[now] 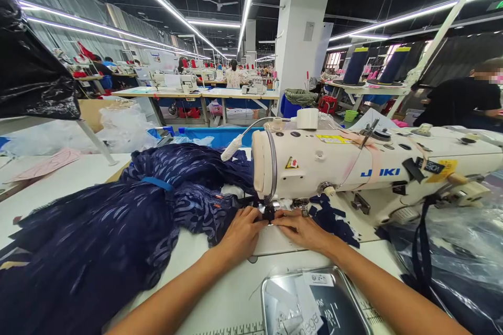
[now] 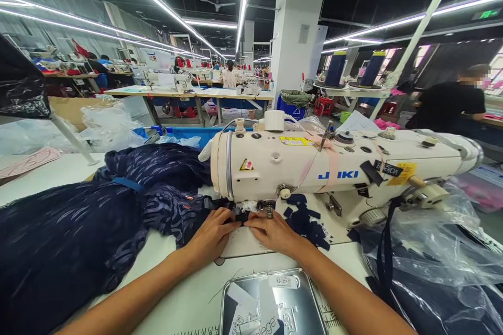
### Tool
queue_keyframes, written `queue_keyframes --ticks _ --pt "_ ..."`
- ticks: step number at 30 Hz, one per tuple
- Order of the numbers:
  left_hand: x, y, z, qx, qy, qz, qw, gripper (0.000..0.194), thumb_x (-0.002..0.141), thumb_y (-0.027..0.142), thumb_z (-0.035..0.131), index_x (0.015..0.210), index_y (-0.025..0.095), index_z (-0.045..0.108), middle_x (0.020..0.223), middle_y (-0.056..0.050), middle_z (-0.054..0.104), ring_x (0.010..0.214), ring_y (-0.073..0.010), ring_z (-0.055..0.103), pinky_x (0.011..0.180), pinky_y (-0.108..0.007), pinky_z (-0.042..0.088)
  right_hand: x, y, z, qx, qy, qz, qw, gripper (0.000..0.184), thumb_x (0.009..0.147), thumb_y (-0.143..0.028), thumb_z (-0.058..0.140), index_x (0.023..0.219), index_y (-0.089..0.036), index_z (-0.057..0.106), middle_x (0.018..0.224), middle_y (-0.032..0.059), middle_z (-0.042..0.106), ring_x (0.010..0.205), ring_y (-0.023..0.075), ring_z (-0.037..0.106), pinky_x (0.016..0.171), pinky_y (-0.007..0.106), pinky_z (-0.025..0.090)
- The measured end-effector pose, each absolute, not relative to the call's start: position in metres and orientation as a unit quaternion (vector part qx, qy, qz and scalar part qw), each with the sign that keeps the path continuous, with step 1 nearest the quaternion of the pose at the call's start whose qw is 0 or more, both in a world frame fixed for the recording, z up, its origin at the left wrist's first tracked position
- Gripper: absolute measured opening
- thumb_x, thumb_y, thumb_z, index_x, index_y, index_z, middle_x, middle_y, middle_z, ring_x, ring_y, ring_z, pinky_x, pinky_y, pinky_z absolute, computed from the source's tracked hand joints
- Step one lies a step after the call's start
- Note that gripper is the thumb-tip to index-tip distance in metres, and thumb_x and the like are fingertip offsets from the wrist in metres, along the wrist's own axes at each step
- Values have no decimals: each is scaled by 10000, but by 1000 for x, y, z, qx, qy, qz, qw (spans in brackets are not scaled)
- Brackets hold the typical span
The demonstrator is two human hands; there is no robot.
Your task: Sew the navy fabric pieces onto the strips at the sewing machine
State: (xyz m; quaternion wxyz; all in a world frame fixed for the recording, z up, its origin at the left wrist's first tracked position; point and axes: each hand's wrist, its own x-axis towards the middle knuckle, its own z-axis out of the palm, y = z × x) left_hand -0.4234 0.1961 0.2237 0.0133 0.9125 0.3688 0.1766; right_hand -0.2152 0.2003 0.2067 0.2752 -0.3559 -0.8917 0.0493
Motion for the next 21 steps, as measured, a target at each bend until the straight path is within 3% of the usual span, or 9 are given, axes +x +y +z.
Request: queue_keyframes --ticks 9,21 --pt "-425 194 221 930 336 148 -31 346 758 46 523 1081 148 595 1129 -66 616 1041 -249 507 922 -444 339 -215 194 207 -343 -918 -82 183 297 850 -135 414 1079 -176 599 1063 105 600 905 227 593 682 330 545" --pt "-431 196 219 932 340 121 -30 316 853 115 463 1151 168 552 1229 -51 564 1141 -251 473 991 -474 274 -218 194 208 -333 -914 -83 214 263 873 -178 403 1041 -159 605 1010 92 617 788 186 618 585 276 534"
